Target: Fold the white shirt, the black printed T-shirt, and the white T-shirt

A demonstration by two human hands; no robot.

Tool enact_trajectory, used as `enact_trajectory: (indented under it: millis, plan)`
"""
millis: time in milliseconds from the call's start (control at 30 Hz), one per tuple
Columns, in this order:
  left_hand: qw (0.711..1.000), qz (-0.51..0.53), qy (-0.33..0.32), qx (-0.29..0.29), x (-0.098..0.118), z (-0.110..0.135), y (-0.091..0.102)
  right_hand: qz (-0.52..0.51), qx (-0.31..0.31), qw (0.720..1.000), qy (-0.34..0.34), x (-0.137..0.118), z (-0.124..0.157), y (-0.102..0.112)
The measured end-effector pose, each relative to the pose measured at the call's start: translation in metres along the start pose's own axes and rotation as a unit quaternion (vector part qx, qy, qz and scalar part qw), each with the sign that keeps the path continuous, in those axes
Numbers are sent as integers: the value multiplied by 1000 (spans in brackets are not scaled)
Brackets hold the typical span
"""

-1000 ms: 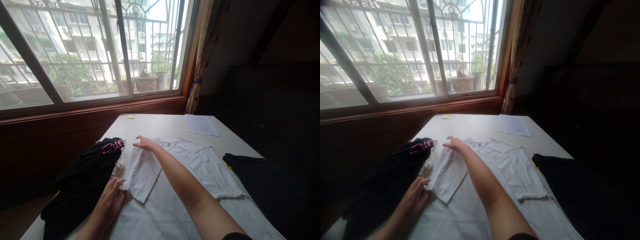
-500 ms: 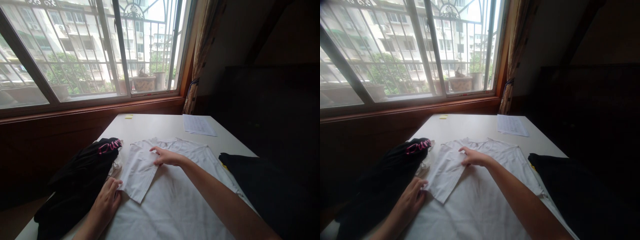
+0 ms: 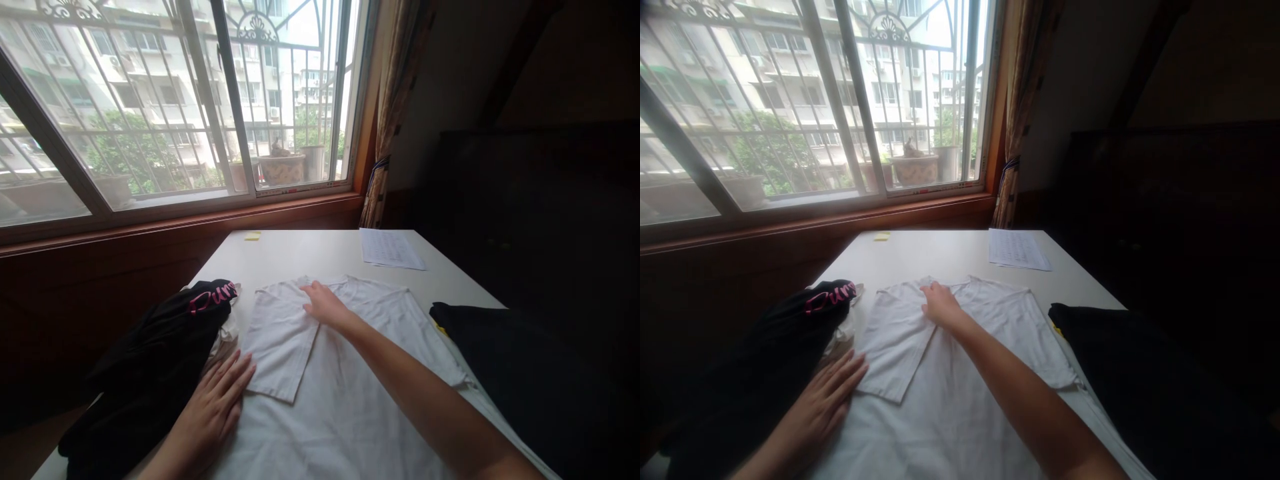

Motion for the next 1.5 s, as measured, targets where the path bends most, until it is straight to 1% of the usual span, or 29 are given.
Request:
enact_trajectory:
  millis: [67, 200, 267, 367, 467, 600, 733, 867, 933, 1000, 1100, 1200, 1333, 1433, 1500]
  plan:
    - [1000, -16, -9, -21, 0, -1, -1, 21, 22, 998, 59, -21, 0, -14]
    - [999, -32, -18, -39, 1, 1, -3, 55, -6, 980, 190, -66, -2, -59]
    - [998, -43, -22, -32, 2, 2, -3, 76, -14, 975, 210, -81, -8, -81]
    - [998, -55, -14, -23, 4, 6, -5, 105, -9, 975, 193, -91, -23, -103]
    - [999, -50, -7, -19, 7, 8, -5, 122, -9, 977, 175, -95, -40, -111]
    - [999, -34, -11, -12, 8, 7, -3, 130, -14, 977, 169, -98, -55, -112]
    - [1000, -17, -9, -5, 7, 6, 0, 132, -14, 977, 168, -99, -61, -113]
    - [1000, 0, 2, -6, 5, 7, 0, 133, -6, 977, 167, -99, -58, -112]
    - [1000, 1, 3, -11, 4, 8, 0, 133, 9, 978, 159, -96, -54, -107]
    - [1000, 9, 8, -17, 3, 8, -1, 135, 31, 979, 148, -88, -50, -97]
    - [1000, 20, 12, -13, 1, 8, -1, 141, 66, 980, 122, -65, -43, -70]
    - [1000, 10, 6, 3, -1, 6, -1, 153, 97, 981, 67, -22, -37, -32]
    - [999, 25, 3, 32, -3, -7, 6, 172, 136, 975, -29, 54, -18, 23]
    - [997, 59, 20, 35, -8, -30, 11, 181, 166, 965, -90, 105, 5, 55]
    - [995, 89, 44, 31, -14, -56, 9, 184, 178, 959, -120, 130, 19, 66]
Point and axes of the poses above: each hand's wrist, its own z-axis away from the middle knuckle, its own y-axis out of the back of the hand, x = y × z, the point moved 4 cm from there along -z, towards the middle knuckle, and after that the axes turned 10 degrees about -y, right-handed, at the moved point
